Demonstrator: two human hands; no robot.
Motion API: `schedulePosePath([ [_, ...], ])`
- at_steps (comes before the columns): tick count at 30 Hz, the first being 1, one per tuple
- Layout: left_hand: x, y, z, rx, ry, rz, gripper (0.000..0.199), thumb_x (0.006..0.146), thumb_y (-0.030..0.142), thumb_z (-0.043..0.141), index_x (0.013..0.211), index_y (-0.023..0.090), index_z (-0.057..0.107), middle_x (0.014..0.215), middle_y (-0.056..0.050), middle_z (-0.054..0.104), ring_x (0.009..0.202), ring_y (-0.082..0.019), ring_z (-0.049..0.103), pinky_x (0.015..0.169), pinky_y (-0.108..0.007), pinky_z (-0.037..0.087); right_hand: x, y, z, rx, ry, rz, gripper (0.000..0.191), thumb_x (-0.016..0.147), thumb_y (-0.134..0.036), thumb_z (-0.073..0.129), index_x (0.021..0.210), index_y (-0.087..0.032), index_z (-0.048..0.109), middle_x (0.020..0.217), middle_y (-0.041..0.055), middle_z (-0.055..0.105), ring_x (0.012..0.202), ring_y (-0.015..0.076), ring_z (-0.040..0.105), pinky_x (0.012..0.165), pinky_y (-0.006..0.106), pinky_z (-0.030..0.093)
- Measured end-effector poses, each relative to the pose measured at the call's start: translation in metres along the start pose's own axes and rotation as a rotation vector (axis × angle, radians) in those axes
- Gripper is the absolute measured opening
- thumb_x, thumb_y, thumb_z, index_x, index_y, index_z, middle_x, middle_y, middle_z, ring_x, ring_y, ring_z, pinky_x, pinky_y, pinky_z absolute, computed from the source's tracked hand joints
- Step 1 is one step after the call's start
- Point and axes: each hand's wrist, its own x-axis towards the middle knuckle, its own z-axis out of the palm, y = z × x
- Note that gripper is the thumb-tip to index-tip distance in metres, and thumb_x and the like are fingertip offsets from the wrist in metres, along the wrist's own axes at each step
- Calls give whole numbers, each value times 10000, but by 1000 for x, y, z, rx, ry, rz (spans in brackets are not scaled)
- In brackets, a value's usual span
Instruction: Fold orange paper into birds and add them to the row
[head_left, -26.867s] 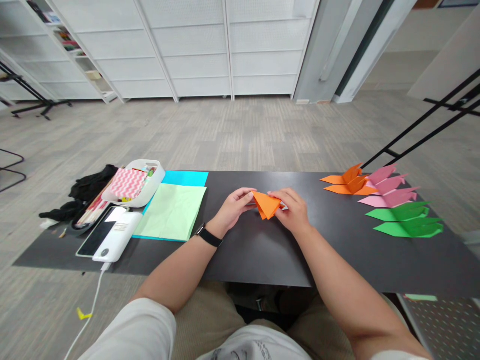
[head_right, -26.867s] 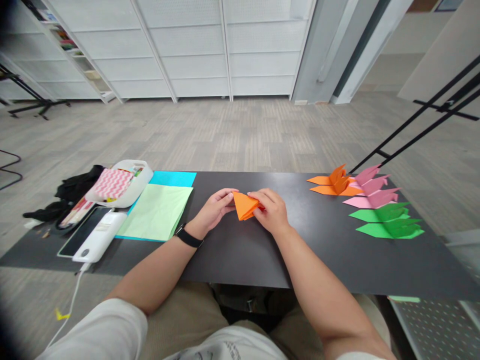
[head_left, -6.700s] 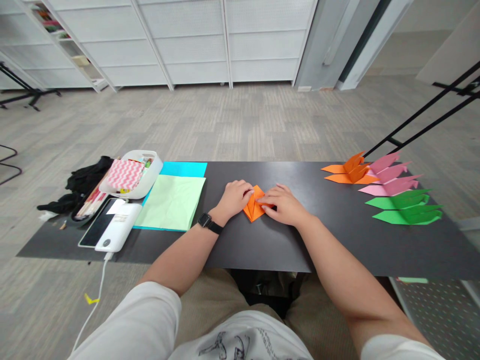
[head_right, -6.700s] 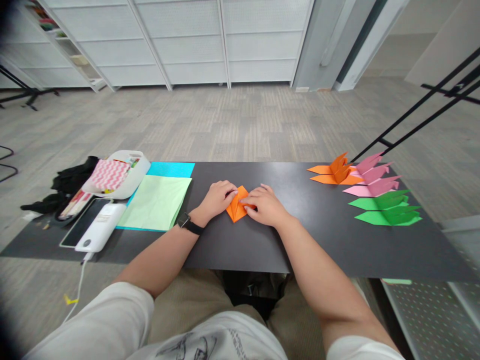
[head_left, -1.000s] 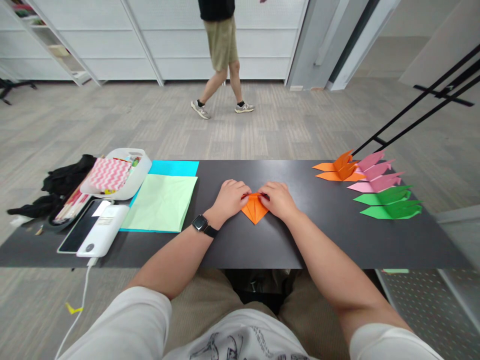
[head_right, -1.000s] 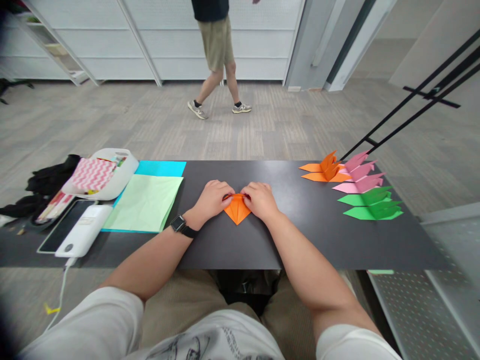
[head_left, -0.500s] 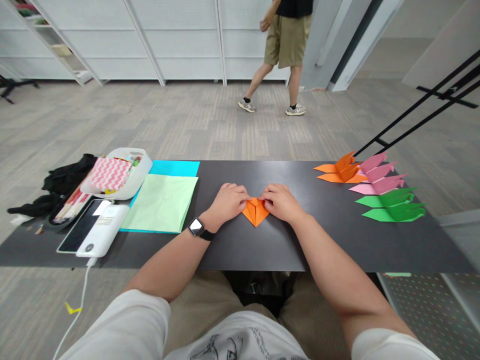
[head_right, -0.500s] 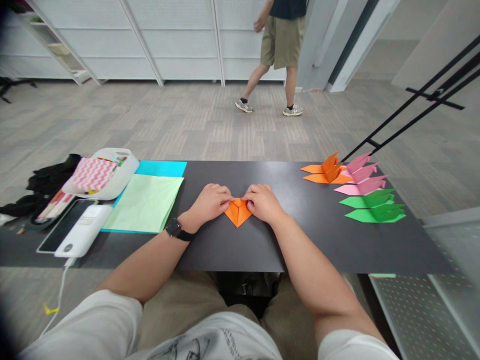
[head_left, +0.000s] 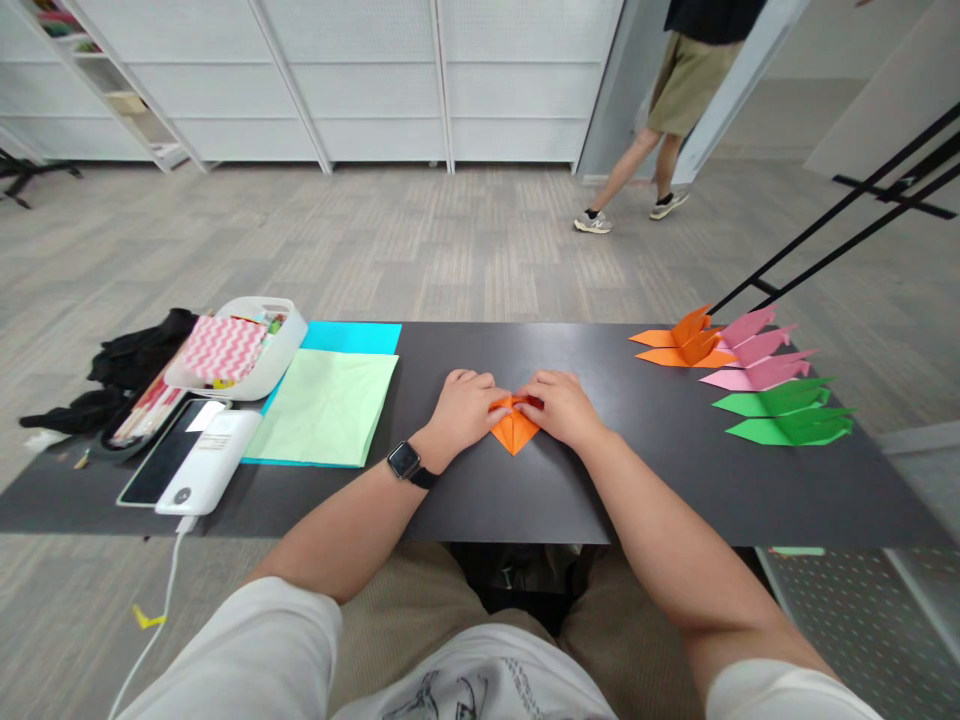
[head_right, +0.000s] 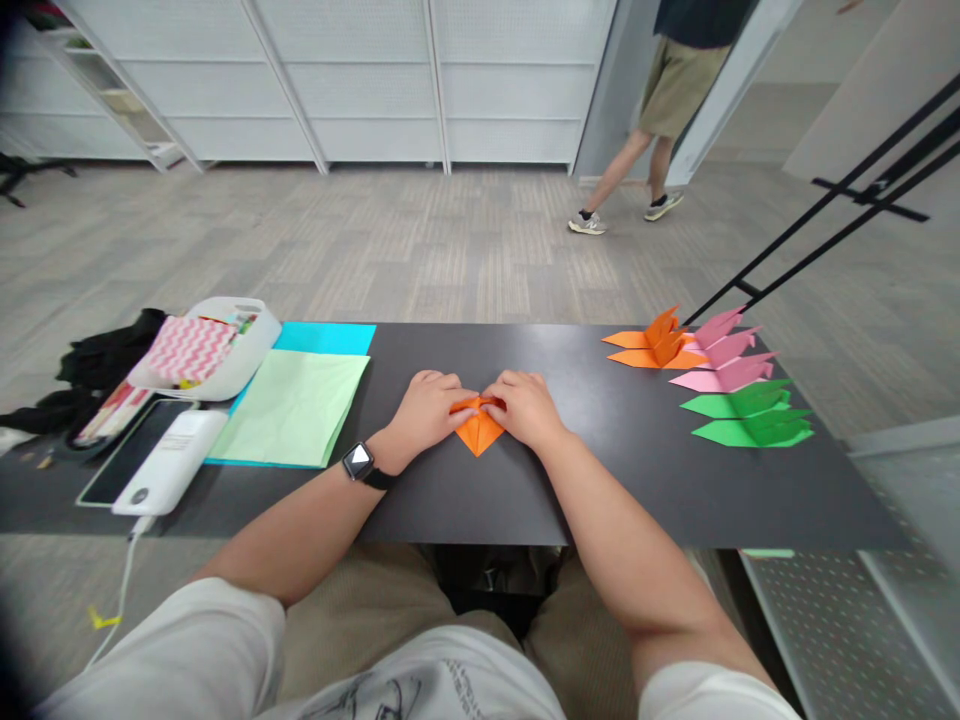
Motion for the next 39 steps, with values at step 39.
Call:
schedulePosePath([
  [39, -11, 10, -8, 4, 11, -117, 342, 1025, 379, 650, 1340, 301, 759, 1155, -63, 816, 1100, -290, 698, 1230, -571, 330, -5, 26, -9, 76, 26, 45, 24, 916, -297, 826, 909, -304, 847, 1014, 28, 740, 984, 223, 694, 894, 401, 443],
])
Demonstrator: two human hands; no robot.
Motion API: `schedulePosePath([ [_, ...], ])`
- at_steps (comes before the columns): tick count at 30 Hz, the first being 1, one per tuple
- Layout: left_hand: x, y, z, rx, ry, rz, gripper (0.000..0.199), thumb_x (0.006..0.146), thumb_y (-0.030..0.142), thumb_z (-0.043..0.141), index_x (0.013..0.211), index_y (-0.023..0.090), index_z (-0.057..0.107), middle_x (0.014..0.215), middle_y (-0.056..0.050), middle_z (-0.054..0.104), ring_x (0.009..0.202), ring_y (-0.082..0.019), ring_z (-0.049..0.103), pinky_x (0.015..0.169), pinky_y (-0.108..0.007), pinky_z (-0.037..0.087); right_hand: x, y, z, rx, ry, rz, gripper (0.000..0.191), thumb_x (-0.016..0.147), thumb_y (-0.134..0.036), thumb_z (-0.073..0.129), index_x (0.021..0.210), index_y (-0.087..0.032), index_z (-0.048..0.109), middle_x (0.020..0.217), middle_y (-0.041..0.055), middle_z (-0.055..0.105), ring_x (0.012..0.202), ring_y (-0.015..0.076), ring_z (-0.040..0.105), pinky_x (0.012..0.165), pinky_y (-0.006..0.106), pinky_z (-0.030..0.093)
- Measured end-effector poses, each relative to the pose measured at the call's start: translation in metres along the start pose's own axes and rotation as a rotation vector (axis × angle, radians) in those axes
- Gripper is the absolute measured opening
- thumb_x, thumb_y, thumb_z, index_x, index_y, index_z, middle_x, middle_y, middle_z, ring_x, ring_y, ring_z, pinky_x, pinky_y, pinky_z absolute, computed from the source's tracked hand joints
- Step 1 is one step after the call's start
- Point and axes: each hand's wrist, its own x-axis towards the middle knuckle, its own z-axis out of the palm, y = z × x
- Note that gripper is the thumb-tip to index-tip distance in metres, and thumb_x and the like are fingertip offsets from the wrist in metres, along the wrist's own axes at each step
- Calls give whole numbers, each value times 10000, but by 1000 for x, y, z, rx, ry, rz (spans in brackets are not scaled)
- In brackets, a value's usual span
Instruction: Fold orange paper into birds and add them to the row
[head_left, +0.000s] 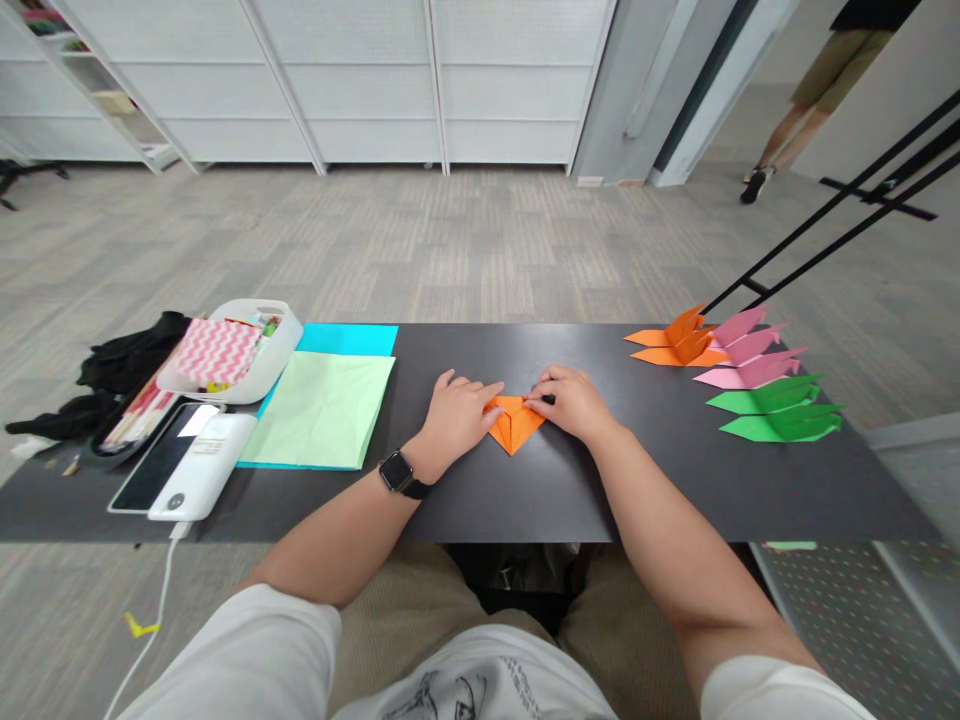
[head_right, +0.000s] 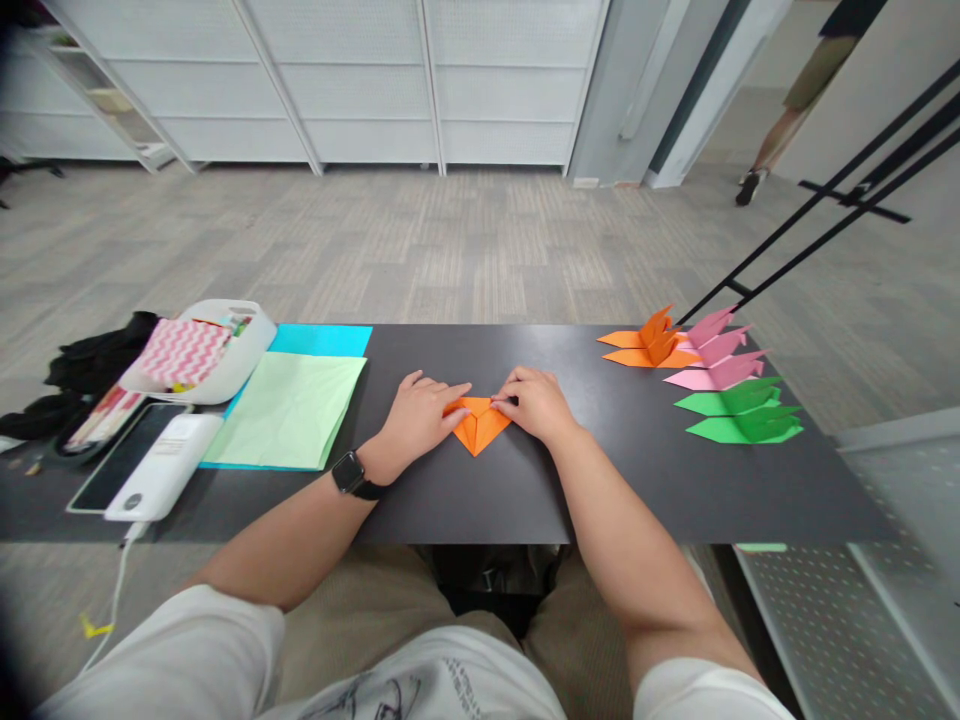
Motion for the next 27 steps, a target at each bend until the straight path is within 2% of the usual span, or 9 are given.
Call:
schedulePosePath([
  [2, 0, -2, 1, -26, 12, -11, 435, 1030, 349, 629, 1457, 279, 674, 1182, -66, 820, 1119, -287, 705, 1231, -560, 338, 0, 1, 1, 19, 9, -18, 38, 911, -301, 826, 942, -308, 847, 1021, 28, 741, 998, 224, 695, 914, 404, 441],
  [5, 2, -7, 3, -84, 43, -26, 466, 1021, 299, 634, 1485, 270, 627, 1136, -41, 828, 1100, -269, 712, 1238, -539, 341, 2, 2, 2, 53, 35, -26, 42, 912, -320, 823, 946, -301, 839, 1018, 28, 735, 994, 220, 694, 922, 400, 446],
  [10, 6, -16, 2, -135, 133, 3, 297, 979, 248, 689, 1276, 262, 701, 1186, -44, 775, 1132, -258, 689, 1155, -487, 427, 5, 3, 7, 87, 74, -23, 104, 962, -329, 755, 898, -274, 816, 992, 32, 725, 987, 215, 687, 930, 390, 457],
  [13, 7, -19, 2, -140, 136, 45, 186, 968, 260, 712, 1153, 261, 734, 1188, -50, 733, 1146, -260, 671, 1095, -466, 470, 6, 3, 11, 68, 87, -6, 98, 963, -310, 743, 900, -272, 807, 993, 34, 723, 1002, 222, 683, 934, 393, 455],
  [17, 9, -23, 9, -147, 82, 97, 273, 965, 269, 709, 1234, 273, 753, 1234, -56, 702, 1152, -262, 657, 1061, -463, 506, 8, 1, 16, 21, 119, 56, 94, 941, -303, 760, 857, -269, 788, 1014, 42, 718, 1031, 242, 670, 949, 415, 453],
  [21, 9, -26, 20, -153, 68, 97, 341, 966, 272, 677, 1294, 284, 770, 1378, -68, 665, 1249, -282, 620, 1145, -498, 485, 10, -1, 19, 3, 173, 109, 39, 898, -292, 806, 908, -269, 776, 1043, 47, 707, 1059, 265, 661, 945, 433, 461],
  [27, 10, -28, 24, -157, 41, 82, 389, 966, 278, 655, 1332, 310, 782, 1586, -77, 558, 1482, -323, 486, 1301, -584, 344, 11, -4, 17, 87, 146, -39, 160, 1022, -368, 668, 1034, -292, 808, 1077, 56, 704, 1078, 248, 653, 990, 435, 467],
])
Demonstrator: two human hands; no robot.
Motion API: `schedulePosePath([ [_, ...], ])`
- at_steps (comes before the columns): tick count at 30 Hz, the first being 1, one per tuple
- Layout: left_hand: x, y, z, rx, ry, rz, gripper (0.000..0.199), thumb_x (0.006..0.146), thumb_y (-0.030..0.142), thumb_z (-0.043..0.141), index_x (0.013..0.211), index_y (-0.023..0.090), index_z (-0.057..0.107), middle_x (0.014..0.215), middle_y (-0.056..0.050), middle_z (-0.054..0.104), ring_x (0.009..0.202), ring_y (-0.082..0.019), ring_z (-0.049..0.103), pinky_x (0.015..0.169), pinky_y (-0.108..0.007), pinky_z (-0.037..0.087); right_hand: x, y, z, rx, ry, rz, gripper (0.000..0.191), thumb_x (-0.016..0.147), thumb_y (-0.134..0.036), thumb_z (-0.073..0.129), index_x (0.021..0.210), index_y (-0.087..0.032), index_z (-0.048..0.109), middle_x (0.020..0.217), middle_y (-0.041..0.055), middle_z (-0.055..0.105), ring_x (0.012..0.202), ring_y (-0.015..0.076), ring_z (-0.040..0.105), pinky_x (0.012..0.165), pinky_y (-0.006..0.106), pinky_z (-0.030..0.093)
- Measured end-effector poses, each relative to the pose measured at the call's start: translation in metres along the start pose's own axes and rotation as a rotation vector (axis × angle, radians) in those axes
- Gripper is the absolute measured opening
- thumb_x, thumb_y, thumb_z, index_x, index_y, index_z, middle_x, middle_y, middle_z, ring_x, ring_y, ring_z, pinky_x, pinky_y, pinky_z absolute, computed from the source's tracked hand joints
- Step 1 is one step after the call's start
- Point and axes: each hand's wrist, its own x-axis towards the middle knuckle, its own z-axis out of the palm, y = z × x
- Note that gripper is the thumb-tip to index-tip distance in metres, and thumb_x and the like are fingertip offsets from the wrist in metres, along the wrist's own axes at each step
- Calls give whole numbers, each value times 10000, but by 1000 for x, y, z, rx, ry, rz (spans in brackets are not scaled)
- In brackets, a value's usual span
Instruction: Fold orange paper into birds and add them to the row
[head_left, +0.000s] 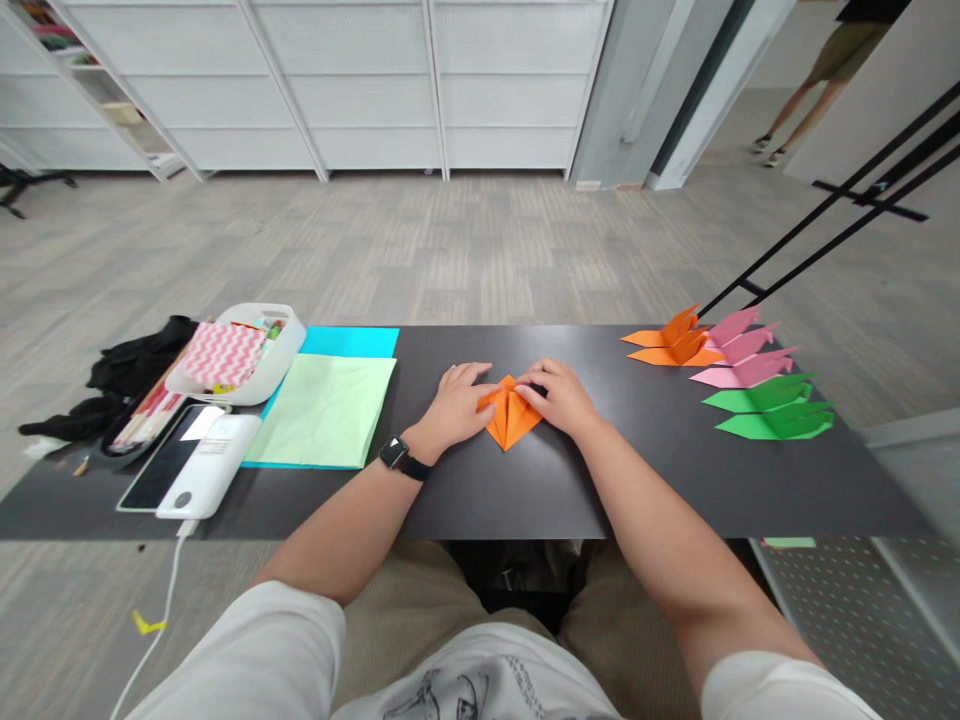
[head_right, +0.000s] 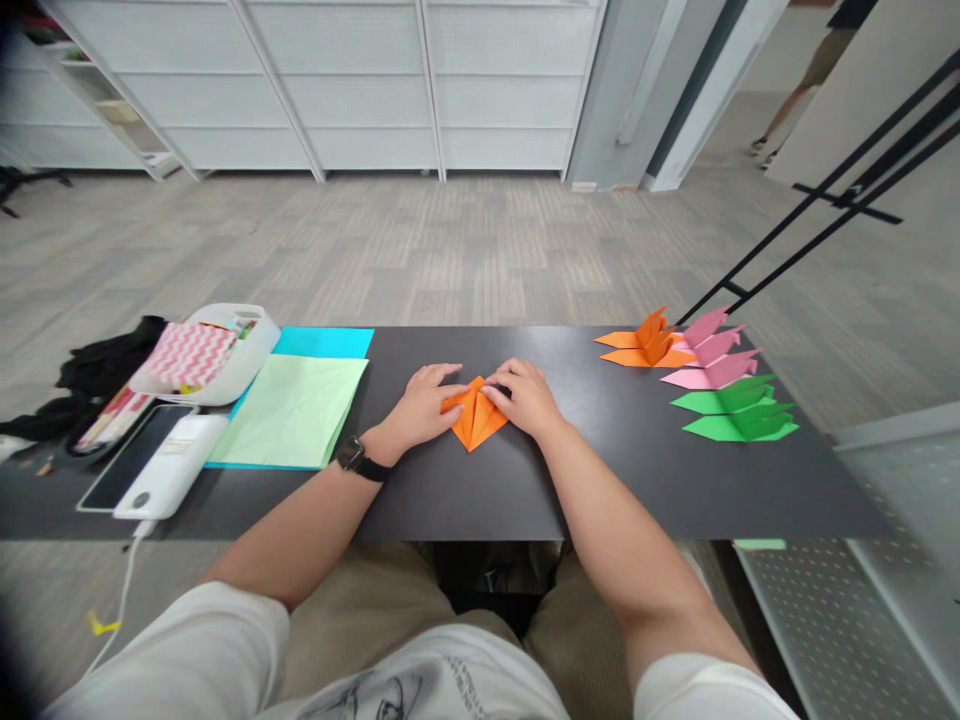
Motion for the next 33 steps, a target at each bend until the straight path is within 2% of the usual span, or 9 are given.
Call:
schedulePosePath([
  [4, 1, 3, -3, 24, -11, -27, 377, 1018, 346, 616, 1362, 300, 764, 1614, -90, 540, 1518, -323, 462, 1329, -619, 286, 0, -1, -3, -2, -28, 9, 309, 1067, -446, 578, 965, -279, 818, 1091, 61, 706, 1090, 249, 640, 1006, 451, 451],
  [8, 2, 5, -4, 24, -15, -56, 457, 1025, 541, 622, 1374, 272, 745, 1599, -114, 555, 1509, -340, 473, 1331, -642, 267, -2, -2, -9, -3, -14, 70, 428, 1092, -491, 514, 875, -260, 801, 1066, 69, 707, 1076, 249, 640, 1015, 450, 448],
  [12, 2, 9, -4, -3, -13, -69, 594, 969, 640, 666, 1425, 260, 685, 1582, -119, 563, 1503, -364, 468, 1342, -693, 184, -5, -5, -11, -82, -41, 97, 316, 993, -505, 694, 810, -264, 786, 1085, 69, 706, 1081, 273, 637, 1025, 482, 438],
  [15, 2, 12, -5, -18, -17, -83, 607, 953, 565, 697, 1472, 259, 625, 1580, -122, 564, 1500, -366, 473, 1340, -706, 174, -6, -6, -10, -106, -57, 66, 141, 916, -431, 793, 962, -300, 818, 1128, 69, 703, 1118, 294, 630, 1024, 494, 446],
  [18, 1, 14, -8, -39, 5, -75, 601, 953, 398, 682, 1524, 254, 562, 1613, -125, 536, 1510, -345, 476, 1337, -679, 227, -6, -4, -9, -121, -60, 42, 238, 918, -360, 784, 1152, -334, 817, 1186, 76, 698, 1164, 305, 622, 1041, 510, 449],
  [21, 1, 14, -12, -41, 44, -28, 613, 943, 276, 641, 1548, 251, 546, 1669, -122, 480, 1545, -325, 449, 1344, -637, 252, -6, 2, -7, -141, -59, 45, 261, 933, -339, 767, 1188, -337, 823, 1225, 84, 694, 1186, 314, 614, 1060, 533, 445],
  [24, 1, 12, -13, -2, 41, 16, 545, 945, 197, 592, 1485, 261, 627, 1713, -94, 444, 1574, -312, 423, 1353, -624, 237, -6, 7, -7, -160, -58, 60, 265, 949, -335, 752, 1204, -341, 825, 1251, 89, 689, 1202, 321, 603, 1070, 546, 446],
  [28, 1, 8, -10, 19, -36, 25, 443, 988, 182, 535, 1381, 281, 715, 1661, -41, 538, 1562, -293, 458, 1351, -630, 237, -6, 12, -7, -172, -57, 76, 289, 959, -317, 740, 1235, -342, 821, 1283, 104, 677, 1217, 330, 596, 1078, 558, 453],
  [33, 2, 6, -8, 8, -106, -13, 455, 1029, 207, 491, 1430, 291, 691, 1635, -33, 573, 1546, -289, 487, 1330, -635, 277, -6, 20, -5, -171, -48, 104, 317, 963, -332, 740, 1271, -361, 811, 1366, 113, 649, 1304, 353, 567, 1141, 602, 439],
])
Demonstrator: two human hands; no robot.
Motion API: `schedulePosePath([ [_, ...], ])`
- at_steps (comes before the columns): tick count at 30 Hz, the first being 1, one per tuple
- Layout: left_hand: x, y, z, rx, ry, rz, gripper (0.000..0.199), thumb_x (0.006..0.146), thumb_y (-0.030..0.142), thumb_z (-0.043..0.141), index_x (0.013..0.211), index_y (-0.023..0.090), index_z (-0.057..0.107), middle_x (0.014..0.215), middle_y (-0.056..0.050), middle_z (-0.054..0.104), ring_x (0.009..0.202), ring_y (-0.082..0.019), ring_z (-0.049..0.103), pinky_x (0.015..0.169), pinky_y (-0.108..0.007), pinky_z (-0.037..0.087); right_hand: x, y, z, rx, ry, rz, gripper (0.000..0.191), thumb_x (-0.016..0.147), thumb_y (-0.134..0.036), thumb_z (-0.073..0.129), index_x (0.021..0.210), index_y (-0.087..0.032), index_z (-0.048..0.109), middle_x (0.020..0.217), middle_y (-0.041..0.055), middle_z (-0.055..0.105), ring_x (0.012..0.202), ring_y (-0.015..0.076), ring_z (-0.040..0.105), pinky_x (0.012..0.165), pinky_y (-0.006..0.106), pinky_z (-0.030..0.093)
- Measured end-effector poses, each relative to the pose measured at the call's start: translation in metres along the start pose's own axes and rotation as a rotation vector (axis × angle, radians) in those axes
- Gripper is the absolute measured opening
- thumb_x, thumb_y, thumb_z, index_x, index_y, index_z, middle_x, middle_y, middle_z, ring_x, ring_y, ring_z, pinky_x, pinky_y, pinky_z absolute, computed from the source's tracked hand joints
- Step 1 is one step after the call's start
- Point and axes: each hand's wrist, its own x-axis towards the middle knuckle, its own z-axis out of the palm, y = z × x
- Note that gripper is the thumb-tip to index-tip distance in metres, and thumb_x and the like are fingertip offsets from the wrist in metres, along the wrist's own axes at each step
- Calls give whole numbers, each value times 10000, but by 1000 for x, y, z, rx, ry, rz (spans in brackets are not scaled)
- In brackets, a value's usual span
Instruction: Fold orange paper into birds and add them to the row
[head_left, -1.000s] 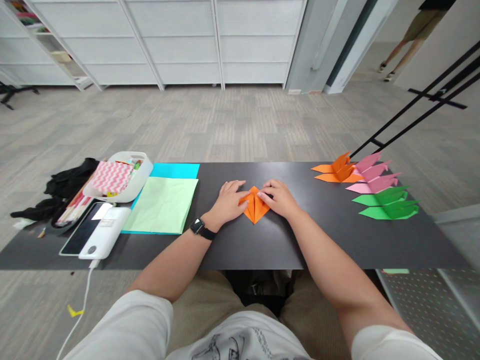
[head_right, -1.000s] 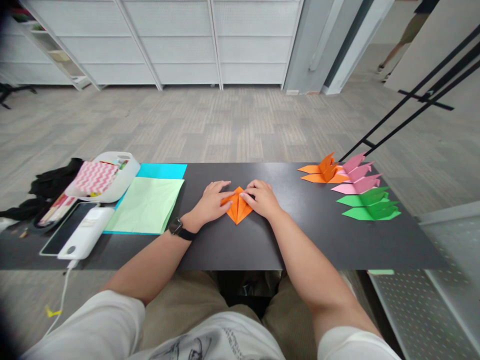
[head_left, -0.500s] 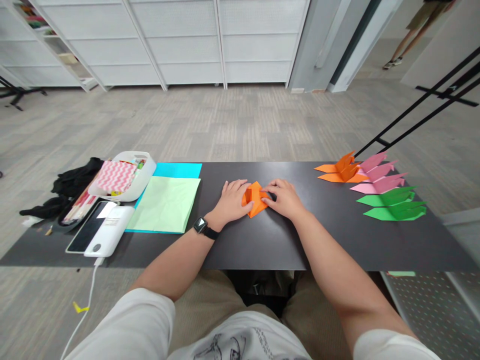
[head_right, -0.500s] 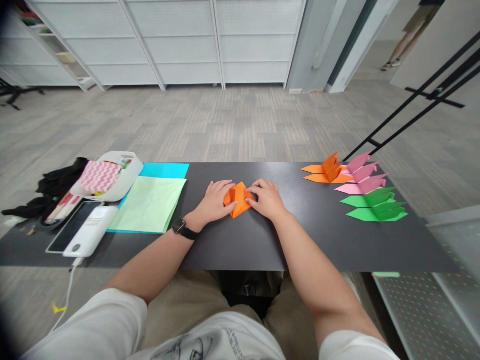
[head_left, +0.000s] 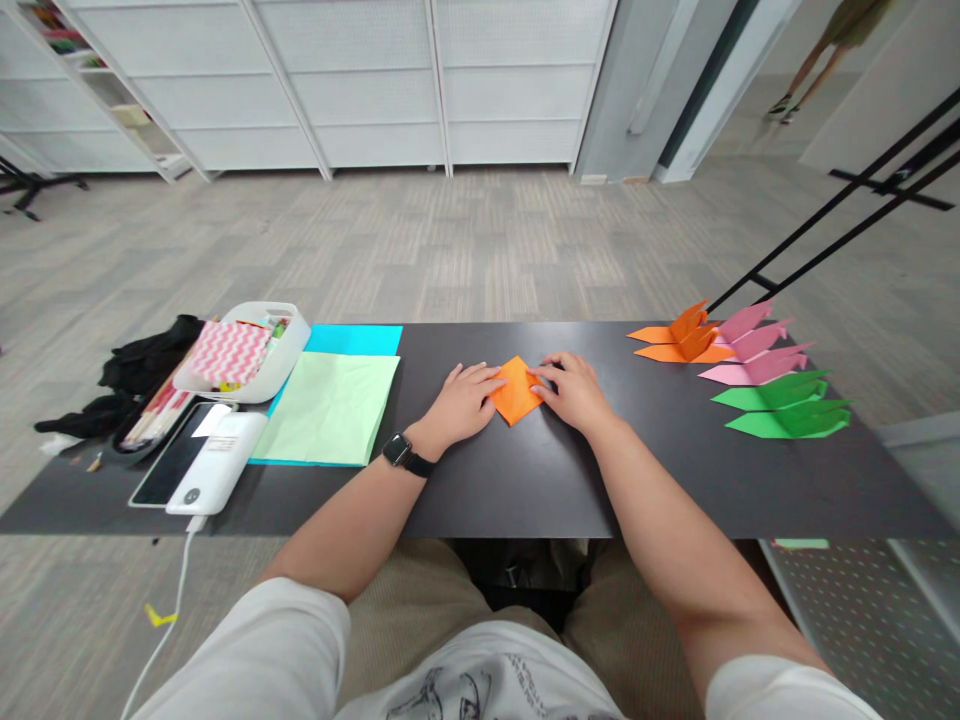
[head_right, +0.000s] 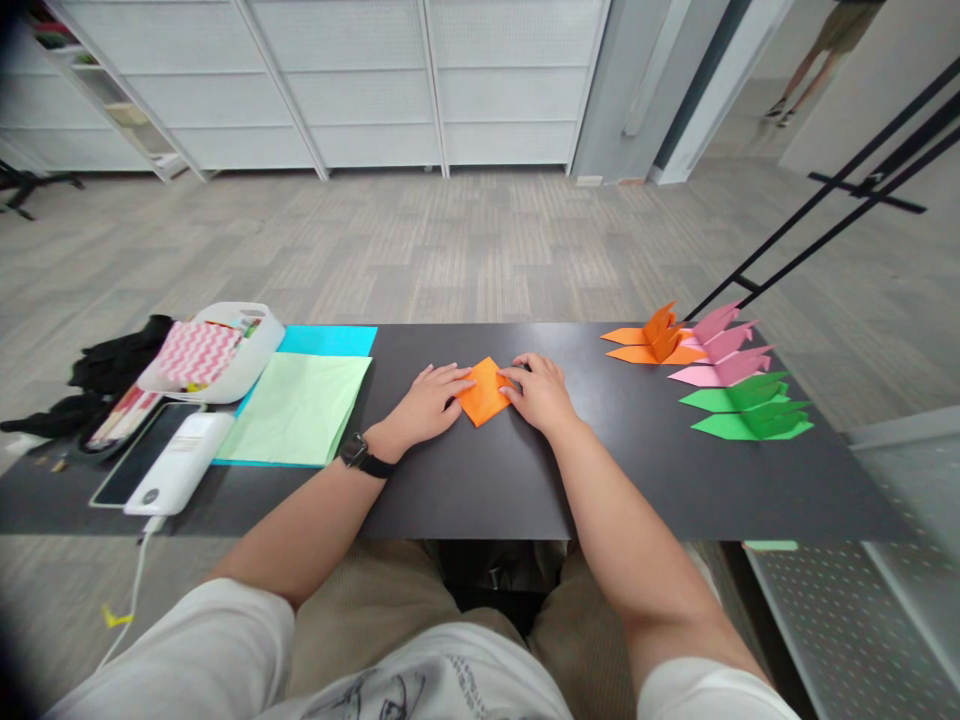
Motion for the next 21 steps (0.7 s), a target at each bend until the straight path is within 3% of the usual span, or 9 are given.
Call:
schedulePosePath([
  [5, 0, 0, 0, -4, 4, -21, 396, 1059, 343, 540, 1422, 301, 692, 1631, -37, 577, 1552, -314, 478, 1332, -657, 246, -1, 4, 4, -29, 12, 30, 321, 967, -368, 744, 1280, -400, 802, 1469, 108, 597, 1413, 380, 509, 1239, 746, 300],
  [9, 0, -2, 2, -15, -10, -10, 470, 1015, 479, 661, 1452, 307, 665, 1647, -63, 556, 1564, -336, 456, 1332, -675, 222, -2, 4, 5, -24, 6, 35, 332, 971, -368, 734, 1296, -407, 792, 1493, 112, 578, 1443, 385, 487, 1234, 776, 294],
  [12, 0, -4, 1, -14, 1, 0, 466, 1000, 460, 697, 1440, 308, 674, 1642, -63, 560, 1569, -335, 448, 1337, -675, 205, -2, 3, 4, -22, -7, 44, 337, 975, -376, 731, 1307, -392, 789, 1501, 122, 574, 1455, 388, 481, 1238, 778, 288],
  [16, 1, -3, -6, -53, 51, 138, 367, 993, 379, 724, 1350, 292, 735, 1606, -51, 598, 1546, -272, 482, 1367, -562, 215, -2, 2, 2, -8, -14, 31, 341, 973, -355, 736, 1309, -384, 789, 1499, 123, 580, 1445, 385, 498, 1240, 764, 303],
  [21, 1, -3, -11, -118, -35, 238, 317, 970, 384, 769, 1284, 341, 771, 1407, -23, 740, 1367, -226, 641, 1345, -520, 269, -1, 3, 2, -1, -14, 16, 336, 978, -327, 723, 1299, -398, 793, 1493, 111, 587, 1428, 376, 511, 1237, 756, 309],
])
